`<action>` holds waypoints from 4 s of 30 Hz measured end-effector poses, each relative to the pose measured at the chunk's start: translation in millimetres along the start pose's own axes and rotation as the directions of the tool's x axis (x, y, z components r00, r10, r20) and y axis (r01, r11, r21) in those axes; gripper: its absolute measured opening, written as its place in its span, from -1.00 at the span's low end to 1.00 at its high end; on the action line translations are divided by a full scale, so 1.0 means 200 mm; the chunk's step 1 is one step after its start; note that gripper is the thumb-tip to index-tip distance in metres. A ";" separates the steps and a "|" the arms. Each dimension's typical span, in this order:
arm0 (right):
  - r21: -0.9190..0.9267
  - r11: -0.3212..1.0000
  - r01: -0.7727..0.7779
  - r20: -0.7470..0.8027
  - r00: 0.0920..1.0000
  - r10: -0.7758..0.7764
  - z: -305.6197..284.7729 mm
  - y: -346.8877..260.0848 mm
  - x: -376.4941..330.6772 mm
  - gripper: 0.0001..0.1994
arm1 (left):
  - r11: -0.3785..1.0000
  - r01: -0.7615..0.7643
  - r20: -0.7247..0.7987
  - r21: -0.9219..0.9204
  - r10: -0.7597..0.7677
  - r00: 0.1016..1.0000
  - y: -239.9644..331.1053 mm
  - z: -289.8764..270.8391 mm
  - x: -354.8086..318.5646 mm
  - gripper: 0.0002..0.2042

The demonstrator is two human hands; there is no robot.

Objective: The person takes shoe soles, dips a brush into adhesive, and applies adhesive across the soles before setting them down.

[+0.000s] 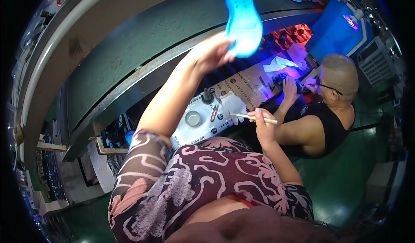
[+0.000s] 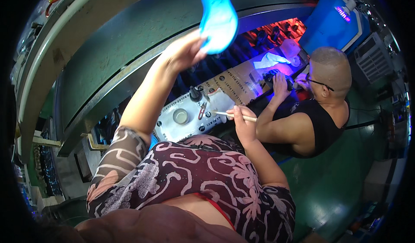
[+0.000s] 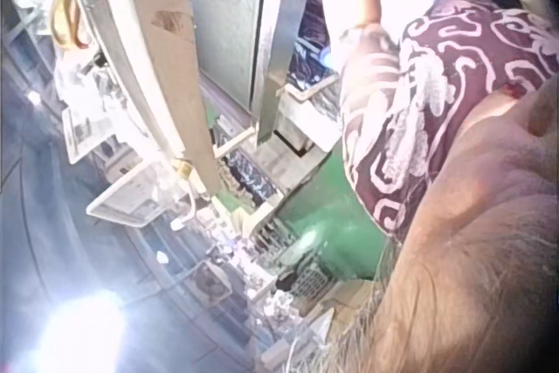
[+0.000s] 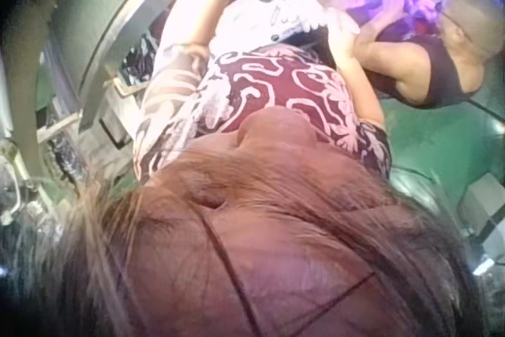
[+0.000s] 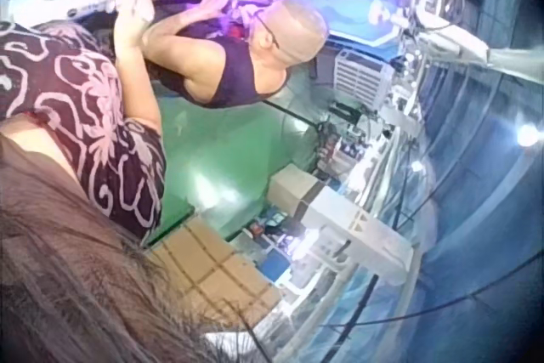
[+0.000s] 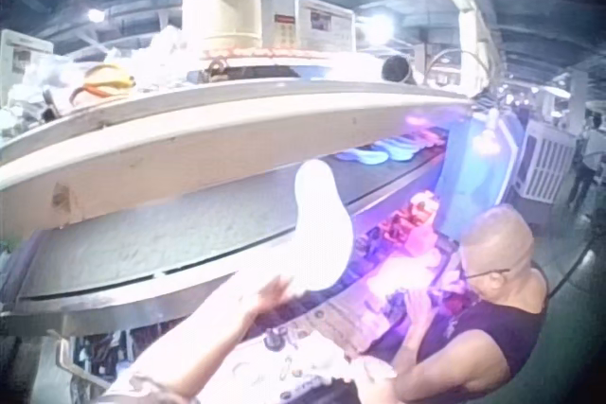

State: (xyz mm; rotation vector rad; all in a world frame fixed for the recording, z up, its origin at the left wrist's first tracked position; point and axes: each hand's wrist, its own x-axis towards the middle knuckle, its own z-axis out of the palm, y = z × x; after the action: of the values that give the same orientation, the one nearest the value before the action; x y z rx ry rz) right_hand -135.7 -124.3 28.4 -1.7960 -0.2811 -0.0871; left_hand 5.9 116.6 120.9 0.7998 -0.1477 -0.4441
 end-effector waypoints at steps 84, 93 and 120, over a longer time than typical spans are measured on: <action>0.036 0.710 0.703 0.522 0.593 -0.613 0.57 -0.23 0.06 -0.85 | 0.411 0.041 -0.390 0.911 0.824 0.411 -0.67 -0.15 -1.40 -0.52; 0.080 0.734 0.675 0.523 0.598 -0.607 0.56 -0.20 0.05 -0.83 | 0.357 0.051 -0.347 0.933 0.850 0.396 -0.66 -0.13 -1.39 -0.54; -0.020 0.852 0.523 0.354 0.801 -0.483 0.37 -0.14 0.04 -0.71 | 0.534 -0.137 -0.449 0.834 0.802 0.394 -0.56 -0.10 -1.37 -0.57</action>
State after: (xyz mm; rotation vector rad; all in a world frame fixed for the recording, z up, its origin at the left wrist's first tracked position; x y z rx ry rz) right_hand -141.4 -46.2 38.8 -1.8043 -1.0253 -0.1761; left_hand -269.8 182.2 36.7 1.5864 0.3489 0.7340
